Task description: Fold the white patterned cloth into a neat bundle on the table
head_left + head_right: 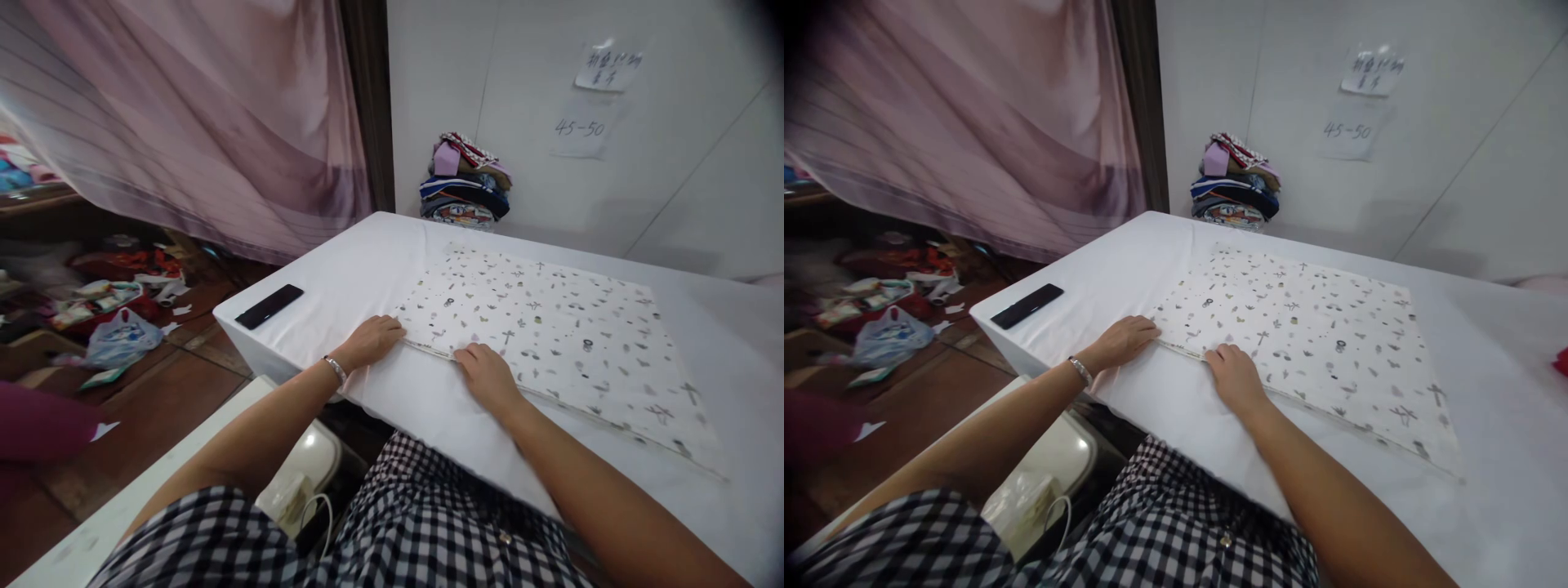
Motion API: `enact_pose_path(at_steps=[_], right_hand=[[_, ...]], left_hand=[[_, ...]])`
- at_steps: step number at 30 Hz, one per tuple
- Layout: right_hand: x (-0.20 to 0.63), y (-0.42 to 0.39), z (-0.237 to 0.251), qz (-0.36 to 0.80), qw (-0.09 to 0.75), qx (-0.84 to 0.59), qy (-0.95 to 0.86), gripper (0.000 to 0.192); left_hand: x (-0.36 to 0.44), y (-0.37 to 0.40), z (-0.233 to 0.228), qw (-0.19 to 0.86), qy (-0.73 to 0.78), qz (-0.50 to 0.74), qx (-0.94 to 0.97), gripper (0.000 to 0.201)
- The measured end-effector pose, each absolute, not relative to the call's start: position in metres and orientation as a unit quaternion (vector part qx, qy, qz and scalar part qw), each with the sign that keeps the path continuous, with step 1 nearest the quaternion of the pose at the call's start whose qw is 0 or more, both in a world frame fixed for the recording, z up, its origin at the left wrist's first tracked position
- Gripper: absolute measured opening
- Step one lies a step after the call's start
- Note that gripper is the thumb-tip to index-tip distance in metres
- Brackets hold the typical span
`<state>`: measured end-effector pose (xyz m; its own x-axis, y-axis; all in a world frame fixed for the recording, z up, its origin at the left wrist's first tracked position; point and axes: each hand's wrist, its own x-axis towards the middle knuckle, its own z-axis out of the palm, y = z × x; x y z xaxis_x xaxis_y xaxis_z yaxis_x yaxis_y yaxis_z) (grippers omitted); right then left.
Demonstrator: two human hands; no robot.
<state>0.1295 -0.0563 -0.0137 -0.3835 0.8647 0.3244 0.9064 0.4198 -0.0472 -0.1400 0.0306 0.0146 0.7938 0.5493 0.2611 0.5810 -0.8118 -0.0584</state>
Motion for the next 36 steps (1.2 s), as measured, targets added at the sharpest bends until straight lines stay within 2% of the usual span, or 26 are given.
enact_pose_path(at_steps=[12, 27, 36], right_hand=[[0.130, -0.056, -0.014, -0.056, 0.169, -0.542, -0.821, 0.023], [0.130, -0.056, -0.013, -0.052, 0.177, -0.538, -0.822, 0.023], [0.131, -0.055, -0.017, -0.049, 0.197, -0.540, -0.817, 0.023]], left_hand=[[-0.139, 0.035, 0.006, 0.111, -0.311, -0.136, -0.934, 0.023], [-0.143, 0.037, 0.008, 0.039, -0.299, -0.160, -0.940, 0.029], [-0.140, 0.038, 0.007, 0.069, -0.291, -0.145, -0.943, 0.027]])
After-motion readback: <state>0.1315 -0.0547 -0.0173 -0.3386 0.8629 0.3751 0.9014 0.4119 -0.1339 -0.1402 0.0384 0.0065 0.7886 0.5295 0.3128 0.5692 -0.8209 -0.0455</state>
